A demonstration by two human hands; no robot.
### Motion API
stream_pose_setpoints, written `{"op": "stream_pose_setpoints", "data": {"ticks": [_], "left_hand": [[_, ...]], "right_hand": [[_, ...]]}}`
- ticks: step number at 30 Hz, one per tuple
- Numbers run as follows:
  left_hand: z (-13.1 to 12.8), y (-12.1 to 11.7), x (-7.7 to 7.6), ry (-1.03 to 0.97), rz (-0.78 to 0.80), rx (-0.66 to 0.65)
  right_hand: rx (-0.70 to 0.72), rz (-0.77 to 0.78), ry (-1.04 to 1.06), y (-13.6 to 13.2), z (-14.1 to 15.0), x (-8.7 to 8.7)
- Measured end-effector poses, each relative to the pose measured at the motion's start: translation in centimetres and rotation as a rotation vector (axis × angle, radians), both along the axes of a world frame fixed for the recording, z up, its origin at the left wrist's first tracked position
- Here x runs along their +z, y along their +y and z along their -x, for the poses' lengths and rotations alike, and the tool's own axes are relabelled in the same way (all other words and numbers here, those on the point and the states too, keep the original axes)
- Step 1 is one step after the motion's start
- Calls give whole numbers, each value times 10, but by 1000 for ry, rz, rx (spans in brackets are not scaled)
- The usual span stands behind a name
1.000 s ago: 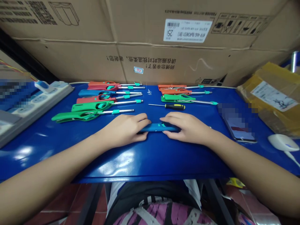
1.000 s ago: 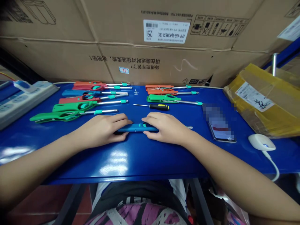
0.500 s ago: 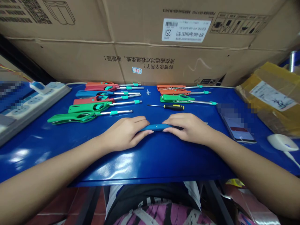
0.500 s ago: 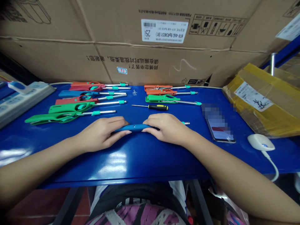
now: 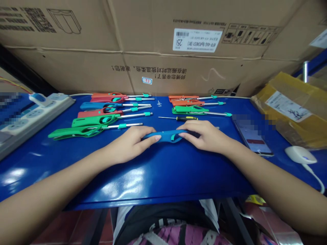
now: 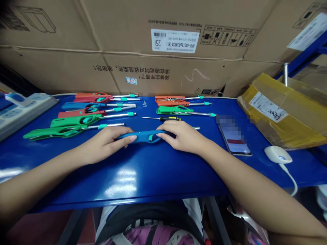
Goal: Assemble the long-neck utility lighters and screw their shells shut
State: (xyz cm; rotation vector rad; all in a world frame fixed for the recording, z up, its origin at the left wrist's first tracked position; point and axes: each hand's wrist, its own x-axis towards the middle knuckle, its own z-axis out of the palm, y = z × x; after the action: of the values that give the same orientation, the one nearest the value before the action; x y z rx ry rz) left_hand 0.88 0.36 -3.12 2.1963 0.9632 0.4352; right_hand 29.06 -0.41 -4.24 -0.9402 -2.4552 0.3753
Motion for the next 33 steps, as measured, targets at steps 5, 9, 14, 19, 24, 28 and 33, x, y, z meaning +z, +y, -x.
{"op": "stream_pose_setpoints", "data": {"ticks": [5,9,14,19,24,28,33], "left_hand": [[-14,-1,-9,-317,767,169],[-15,-5,-11,-349,420,162],[-9,-7,-14,-270,-289,-67],[-10,-12,-14,-297,-357,-86],[-13,-13,-14,-258,-294,-55],[-15,-8,-19,-298,-47,52],[-12,-4,-20,-420,112,99]], "right_hand": [[68,-23,-120,0,3,-3],[42,-17,-160,-2,4,-4],[28,-12,-152,-5,4,-2],[71,12,-137,-14,11,3],[42,69,-143,-16,11,3],[-24,120,-130,-10,7,1],[-74,89,-150,-7,6,2]]}}
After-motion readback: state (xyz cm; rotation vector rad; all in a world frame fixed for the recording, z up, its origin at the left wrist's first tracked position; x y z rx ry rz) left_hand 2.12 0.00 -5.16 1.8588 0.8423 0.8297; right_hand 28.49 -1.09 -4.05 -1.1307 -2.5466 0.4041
